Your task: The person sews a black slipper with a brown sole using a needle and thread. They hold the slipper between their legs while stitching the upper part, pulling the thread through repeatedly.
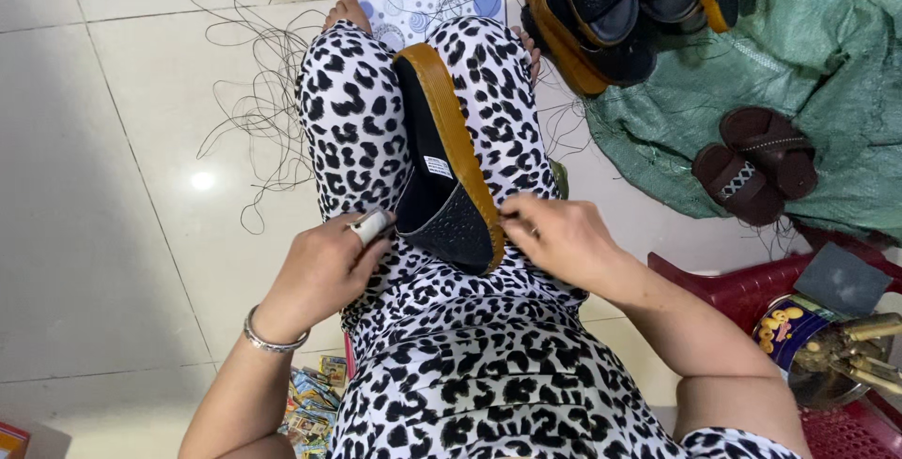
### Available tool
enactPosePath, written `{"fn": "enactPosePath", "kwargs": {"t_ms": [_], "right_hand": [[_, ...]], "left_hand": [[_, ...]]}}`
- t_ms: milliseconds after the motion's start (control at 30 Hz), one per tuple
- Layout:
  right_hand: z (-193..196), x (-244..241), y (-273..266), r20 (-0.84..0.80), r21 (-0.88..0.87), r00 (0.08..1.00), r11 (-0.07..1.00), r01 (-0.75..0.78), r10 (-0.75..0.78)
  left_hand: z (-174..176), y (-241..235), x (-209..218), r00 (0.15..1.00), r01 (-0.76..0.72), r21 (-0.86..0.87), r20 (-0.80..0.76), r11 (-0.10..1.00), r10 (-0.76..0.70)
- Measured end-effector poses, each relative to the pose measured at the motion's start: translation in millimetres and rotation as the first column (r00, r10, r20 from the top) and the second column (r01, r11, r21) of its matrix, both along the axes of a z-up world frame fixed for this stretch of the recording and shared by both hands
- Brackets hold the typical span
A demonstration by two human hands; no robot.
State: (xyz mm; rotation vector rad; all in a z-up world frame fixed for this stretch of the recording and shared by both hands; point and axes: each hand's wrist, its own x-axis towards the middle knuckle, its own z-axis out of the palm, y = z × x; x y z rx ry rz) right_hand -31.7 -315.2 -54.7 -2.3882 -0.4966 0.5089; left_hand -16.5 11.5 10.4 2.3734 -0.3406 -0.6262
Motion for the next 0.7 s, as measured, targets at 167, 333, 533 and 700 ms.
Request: {"fn": "enactPosePath", "kwargs": {"t_ms": [167, 333, 533, 700], "right_hand": [[31, 6, -17, -0.061, -0.093, 0.998, 0.995, 0.016, -0.022], [39, 4, -6, 0.327, -0.248, 0.932, 0.966, -0.077, 0.158], [-96, 12, -65, 0.23, 0.158, 0.947, 0.969, 0.191, -0.224], [-85, 20, -248, 0.007, 0.347, 0.8, 0.752, 0.56, -0.599]], "left_hand": [[-11, 12, 1, 0.992, -0.065, 0.07, 0.115, 0.995, 0.057], [-33, 13, -5, 0.965, -0.122, 0.024, 0.237, 0.992, 0.113], [-36, 18, -1, 0.855, -0.485, -0.221, 0.083, 0.846, 0.512], [-49, 83, 15, 0.463, -0.875, -0.218, -0.117, 0.432, 0.879]]}}
